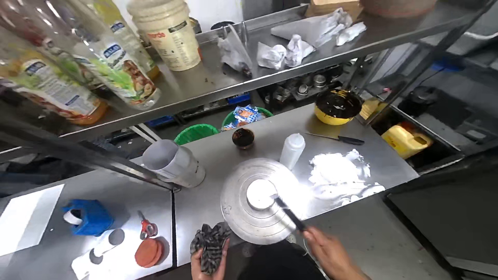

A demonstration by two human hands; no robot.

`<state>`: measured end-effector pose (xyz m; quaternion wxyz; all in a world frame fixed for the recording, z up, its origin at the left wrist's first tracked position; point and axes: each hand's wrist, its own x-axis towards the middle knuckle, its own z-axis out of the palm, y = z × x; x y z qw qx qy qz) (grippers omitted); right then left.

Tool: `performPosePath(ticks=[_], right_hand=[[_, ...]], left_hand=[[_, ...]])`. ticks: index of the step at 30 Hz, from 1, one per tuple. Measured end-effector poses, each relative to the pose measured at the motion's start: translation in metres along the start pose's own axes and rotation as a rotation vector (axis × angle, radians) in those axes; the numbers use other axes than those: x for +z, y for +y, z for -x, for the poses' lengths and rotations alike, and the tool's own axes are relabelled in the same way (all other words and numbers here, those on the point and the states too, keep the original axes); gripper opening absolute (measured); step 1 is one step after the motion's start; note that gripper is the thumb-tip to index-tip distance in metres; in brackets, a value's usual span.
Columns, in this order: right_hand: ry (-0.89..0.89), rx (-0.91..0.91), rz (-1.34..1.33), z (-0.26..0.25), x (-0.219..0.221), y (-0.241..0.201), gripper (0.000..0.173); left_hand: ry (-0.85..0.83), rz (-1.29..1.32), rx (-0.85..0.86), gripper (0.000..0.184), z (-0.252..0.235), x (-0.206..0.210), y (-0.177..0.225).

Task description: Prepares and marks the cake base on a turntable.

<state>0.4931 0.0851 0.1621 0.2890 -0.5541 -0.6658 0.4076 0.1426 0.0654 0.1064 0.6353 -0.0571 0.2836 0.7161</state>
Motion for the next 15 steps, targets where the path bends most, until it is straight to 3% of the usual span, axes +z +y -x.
performPosePath(ticks=[4,6,10,15], right_hand=[[-0.543,-0.08,0.304,-0.067,0.048,-0.074,0.049],[-0.695,-0.058,0.326,-0.089,0.078,-0.102,0.049],[-0.787,-0.089,0.35,-0.1,0.102,-0.117,0.043],[-0.836,0.018,0.355,-0.088,0.067,-0.092,0.047]], left_hand=[[-0.202,0.006,-0.086,0.049,0.013,0.034,-0.005],[-0.126,-0.212,0.035,0.038,0.019,0.056,-0.014],[0.164,-0.367,0.262,0.023,-0.002,0.076,-0.012],[0.333,-0.336,0.357,0.023,-0.039,0.064,0.011]])
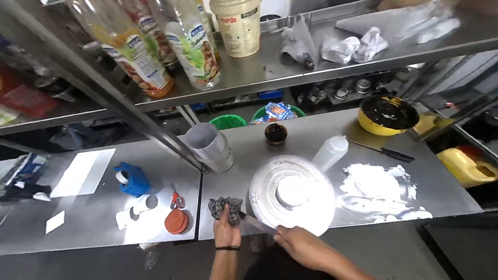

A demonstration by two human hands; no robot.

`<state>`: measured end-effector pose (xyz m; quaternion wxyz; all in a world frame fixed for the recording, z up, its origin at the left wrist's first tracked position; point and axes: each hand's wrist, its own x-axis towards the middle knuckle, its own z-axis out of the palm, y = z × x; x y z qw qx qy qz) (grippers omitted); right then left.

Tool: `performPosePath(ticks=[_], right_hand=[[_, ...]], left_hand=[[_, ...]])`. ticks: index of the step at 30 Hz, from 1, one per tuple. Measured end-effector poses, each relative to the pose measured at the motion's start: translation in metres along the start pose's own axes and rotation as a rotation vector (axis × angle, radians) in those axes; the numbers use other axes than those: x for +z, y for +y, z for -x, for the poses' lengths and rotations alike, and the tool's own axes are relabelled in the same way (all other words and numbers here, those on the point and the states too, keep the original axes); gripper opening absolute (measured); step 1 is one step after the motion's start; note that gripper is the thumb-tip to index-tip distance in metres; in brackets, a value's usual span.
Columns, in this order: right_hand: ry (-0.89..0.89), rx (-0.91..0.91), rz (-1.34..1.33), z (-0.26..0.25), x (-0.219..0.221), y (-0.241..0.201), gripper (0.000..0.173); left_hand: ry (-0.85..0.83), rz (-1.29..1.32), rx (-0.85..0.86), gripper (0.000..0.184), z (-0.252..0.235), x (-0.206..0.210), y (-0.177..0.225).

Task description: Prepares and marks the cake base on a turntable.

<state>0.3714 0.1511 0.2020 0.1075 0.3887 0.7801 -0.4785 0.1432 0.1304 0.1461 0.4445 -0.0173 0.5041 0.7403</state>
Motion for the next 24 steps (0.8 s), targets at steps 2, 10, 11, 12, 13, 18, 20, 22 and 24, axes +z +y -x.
performPosePath(ticks=[2,10,11,12,13,18,20,22,24], right_hand=[[0.028,0.043,-0.157,0.021,-0.001,0.029,0.048],[0.538,0.05,-0.86,0.114,0.01,0.093,0.037],[0.646,0.013,-0.957,0.116,0.012,0.096,0.038],[0.767,-0.007,-1.063,0.116,0.015,0.1,0.039],[0.875,-0.003,-1.166,0.114,0.016,0.103,0.039],[0.884,0.1,-1.345,0.123,0.024,0.116,0.046],[0.785,0.134,-1.216,0.129,0.029,0.121,0.048],[0.799,0.112,-0.994,0.125,0.035,0.128,0.046],[0.862,0.064,-0.749,0.114,0.037,0.133,0.041]], left_hand=[[0.033,-0.164,0.042,0.03,-0.033,-0.013,-0.003],[-0.277,-0.775,-0.079,0.065,0.008,-0.018,-0.058],[-0.356,-0.696,-0.156,0.053,0.028,-0.013,-0.072],[-0.418,-0.562,-0.265,0.046,0.044,-0.009,-0.085],[-0.437,-0.445,-0.355,0.042,0.055,-0.007,-0.096],[-0.496,-0.425,-0.32,0.039,0.057,-0.023,-0.096],[-0.483,-0.437,-0.321,0.038,0.061,-0.031,-0.09],[-0.493,-0.443,-0.343,0.041,0.062,-0.043,-0.085],[-0.53,-0.463,-0.375,0.045,0.057,-0.051,-0.08]])
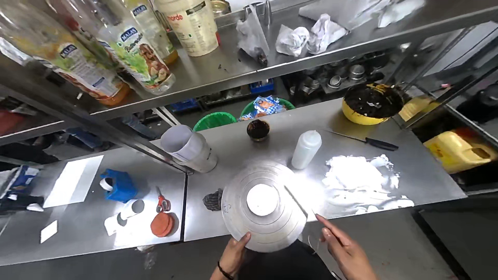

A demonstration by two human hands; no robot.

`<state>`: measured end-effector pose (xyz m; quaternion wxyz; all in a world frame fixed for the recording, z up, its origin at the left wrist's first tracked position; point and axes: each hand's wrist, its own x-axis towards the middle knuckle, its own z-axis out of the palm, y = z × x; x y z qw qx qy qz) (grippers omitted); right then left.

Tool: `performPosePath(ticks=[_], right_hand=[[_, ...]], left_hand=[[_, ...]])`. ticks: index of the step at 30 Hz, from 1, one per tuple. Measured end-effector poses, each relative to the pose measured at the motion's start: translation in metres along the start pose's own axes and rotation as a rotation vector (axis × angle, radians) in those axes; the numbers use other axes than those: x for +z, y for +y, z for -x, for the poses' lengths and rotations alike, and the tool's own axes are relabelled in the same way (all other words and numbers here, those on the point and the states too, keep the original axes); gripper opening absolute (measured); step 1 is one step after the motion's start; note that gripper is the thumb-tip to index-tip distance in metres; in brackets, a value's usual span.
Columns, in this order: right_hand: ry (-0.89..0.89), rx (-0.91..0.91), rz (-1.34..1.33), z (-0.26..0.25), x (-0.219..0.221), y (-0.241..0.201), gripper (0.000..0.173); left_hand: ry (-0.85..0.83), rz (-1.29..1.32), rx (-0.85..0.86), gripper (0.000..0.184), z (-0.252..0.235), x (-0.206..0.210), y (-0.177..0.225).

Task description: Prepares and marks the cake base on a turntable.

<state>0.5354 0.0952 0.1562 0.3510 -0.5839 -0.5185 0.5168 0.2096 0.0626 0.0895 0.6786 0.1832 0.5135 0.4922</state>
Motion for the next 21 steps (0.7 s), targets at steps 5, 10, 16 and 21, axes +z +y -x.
performPosePath(ticks=[5,10,16,21], right_hand=[[0.123,-0.188,0.443,-0.02,0.023,-0.017,0.045],[0.171,-0.187,0.553,-0.019,0.053,-0.029,0.04],[0.181,-0.193,0.569,-0.015,0.069,-0.027,0.039],[0.183,-0.197,0.595,-0.014,0.072,-0.027,0.039]], left_hand=[[-0.034,-0.025,-0.014,0.04,-0.011,-0.017,0.015],[-0.092,-0.104,-0.056,0.031,-0.017,-0.033,0.032],[-0.151,-0.227,-0.042,0.029,-0.011,-0.044,0.032],[-0.161,-0.272,-0.004,0.028,-0.009,-0.045,0.027]])
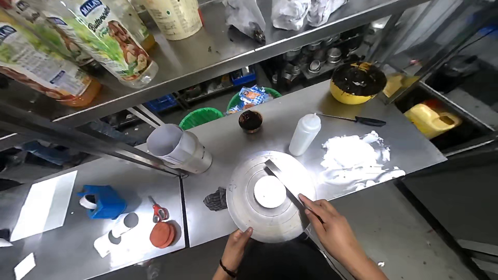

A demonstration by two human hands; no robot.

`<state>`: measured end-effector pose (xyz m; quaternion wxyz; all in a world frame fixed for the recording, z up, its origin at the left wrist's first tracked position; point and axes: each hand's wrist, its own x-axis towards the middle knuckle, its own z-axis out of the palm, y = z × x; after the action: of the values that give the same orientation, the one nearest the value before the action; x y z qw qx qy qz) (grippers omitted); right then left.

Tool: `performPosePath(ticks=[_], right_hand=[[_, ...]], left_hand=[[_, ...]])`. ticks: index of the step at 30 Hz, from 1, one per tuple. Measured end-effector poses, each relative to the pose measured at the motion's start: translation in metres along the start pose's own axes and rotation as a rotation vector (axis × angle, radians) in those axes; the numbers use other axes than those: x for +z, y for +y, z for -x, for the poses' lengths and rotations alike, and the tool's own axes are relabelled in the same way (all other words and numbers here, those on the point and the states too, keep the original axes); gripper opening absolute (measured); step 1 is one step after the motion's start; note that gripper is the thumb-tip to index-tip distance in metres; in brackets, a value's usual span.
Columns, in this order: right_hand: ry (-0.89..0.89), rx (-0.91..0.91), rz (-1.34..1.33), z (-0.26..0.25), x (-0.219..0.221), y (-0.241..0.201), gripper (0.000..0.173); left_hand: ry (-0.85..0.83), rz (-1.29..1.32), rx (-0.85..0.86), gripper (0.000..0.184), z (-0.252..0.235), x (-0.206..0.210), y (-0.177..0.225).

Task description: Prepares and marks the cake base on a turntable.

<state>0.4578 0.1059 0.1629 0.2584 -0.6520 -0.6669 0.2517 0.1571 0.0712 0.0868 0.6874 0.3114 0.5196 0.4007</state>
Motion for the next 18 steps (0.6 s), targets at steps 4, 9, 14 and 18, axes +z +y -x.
performPosePath(ticks=[4,9,14,18], right_hand=[[-0.018,0.001,-0.018,-0.002,0.002,0.001,0.038],[-0.04,-0.003,-0.029,-0.002,0.007,0.001,0.039],[-0.111,0.008,-0.046,0.001,0.011,-0.007,0.039],[-0.156,0.006,-0.094,0.005,0.015,-0.012,0.039]], left_hand=[[0.012,0.054,-0.01,0.029,-0.001,0.002,-0.003],[0.016,0.067,-0.004,0.029,-0.001,0.003,-0.005],[0.016,0.081,-0.017,0.029,-0.001,0.005,-0.005],[0.009,0.084,-0.014,0.028,-0.001,0.005,-0.006]])
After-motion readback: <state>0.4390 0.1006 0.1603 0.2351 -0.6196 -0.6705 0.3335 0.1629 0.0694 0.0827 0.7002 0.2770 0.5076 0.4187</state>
